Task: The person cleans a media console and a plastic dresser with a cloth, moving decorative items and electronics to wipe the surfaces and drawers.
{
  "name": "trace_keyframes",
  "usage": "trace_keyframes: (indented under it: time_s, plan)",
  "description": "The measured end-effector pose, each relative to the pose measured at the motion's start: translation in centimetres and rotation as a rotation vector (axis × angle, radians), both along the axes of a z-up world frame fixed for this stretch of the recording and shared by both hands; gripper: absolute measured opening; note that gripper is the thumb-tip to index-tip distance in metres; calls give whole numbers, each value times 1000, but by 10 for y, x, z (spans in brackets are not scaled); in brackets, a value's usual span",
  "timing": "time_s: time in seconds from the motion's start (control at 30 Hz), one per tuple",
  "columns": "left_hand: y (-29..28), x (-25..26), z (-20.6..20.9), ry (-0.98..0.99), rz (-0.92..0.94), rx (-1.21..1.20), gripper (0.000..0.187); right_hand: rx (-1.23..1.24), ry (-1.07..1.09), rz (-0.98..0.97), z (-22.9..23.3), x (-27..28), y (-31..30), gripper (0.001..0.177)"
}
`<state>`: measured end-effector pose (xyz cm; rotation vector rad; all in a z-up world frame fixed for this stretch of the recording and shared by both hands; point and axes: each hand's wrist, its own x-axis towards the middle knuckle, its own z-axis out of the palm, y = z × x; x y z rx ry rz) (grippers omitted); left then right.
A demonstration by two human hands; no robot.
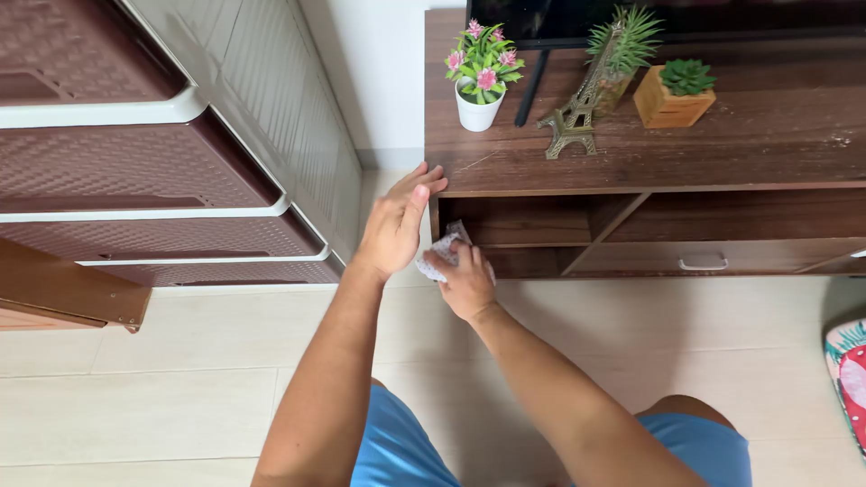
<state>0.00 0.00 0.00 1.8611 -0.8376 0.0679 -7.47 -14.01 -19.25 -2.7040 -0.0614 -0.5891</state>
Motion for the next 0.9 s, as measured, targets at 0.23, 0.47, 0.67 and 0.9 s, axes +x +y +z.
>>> trace_keyframes:
  time_s: [0.23,0.47,0.67,0.9]
  plan:
    - [-2,-2,0,-34,1,-51,54,210,-451,35,79,11,8,56]
    - [-3,-9,-5,-129,33,-74,48,180,-491,-37,100,-39,-2,55]
    - [-16,-12,-10,-243,85,-137,44,-320,-562,-45,141,-23,-84,52]
    - [-23,-12,-23,-277,165,-171,44,145,-556,-358,68,-74,-191,75]
